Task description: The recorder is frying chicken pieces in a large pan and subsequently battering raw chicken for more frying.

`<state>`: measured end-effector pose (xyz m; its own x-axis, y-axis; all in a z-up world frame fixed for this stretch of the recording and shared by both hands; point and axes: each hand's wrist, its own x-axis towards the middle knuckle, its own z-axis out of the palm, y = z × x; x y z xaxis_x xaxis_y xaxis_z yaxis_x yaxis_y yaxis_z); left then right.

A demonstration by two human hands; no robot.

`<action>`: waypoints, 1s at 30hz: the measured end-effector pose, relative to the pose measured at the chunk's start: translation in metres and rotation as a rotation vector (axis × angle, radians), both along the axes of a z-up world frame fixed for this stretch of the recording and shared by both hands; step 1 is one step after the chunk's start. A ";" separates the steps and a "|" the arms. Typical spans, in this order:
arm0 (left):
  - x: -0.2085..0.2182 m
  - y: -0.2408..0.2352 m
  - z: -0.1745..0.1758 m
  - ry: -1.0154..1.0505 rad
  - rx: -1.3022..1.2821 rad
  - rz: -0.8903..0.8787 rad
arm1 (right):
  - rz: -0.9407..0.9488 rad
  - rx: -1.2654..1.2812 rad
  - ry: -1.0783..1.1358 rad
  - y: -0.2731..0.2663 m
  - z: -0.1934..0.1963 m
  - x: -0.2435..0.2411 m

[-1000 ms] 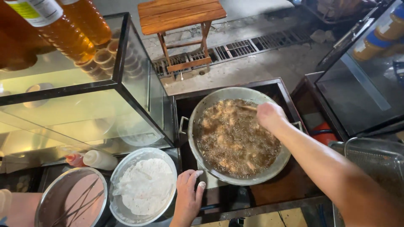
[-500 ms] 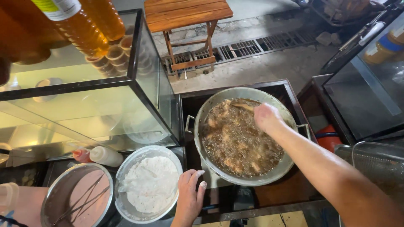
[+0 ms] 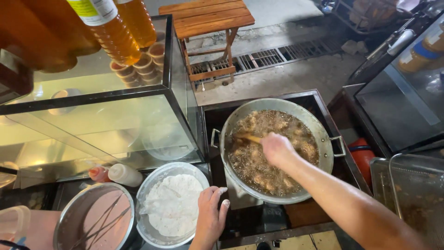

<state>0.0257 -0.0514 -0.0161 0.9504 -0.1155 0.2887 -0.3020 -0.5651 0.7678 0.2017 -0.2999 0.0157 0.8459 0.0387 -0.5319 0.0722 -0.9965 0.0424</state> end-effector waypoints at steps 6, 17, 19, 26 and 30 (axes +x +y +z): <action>0.002 0.010 -0.003 -0.019 0.005 -0.046 | 0.032 -0.067 0.072 0.000 0.009 -0.002; -0.005 0.028 -0.003 -0.016 0.015 -0.037 | 0.029 -0.071 -0.330 -0.037 -0.032 0.025; -0.006 0.032 -0.001 -0.010 0.007 -0.034 | 0.024 -0.074 -0.298 -0.035 -0.040 0.027; -0.007 0.045 -0.005 -0.027 0.009 -0.051 | -0.015 -0.079 -0.183 -0.019 -0.015 0.018; -0.005 0.051 -0.002 -0.030 0.001 -0.084 | -0.194 -0.044 -0.180 -0.035 0.001 0.005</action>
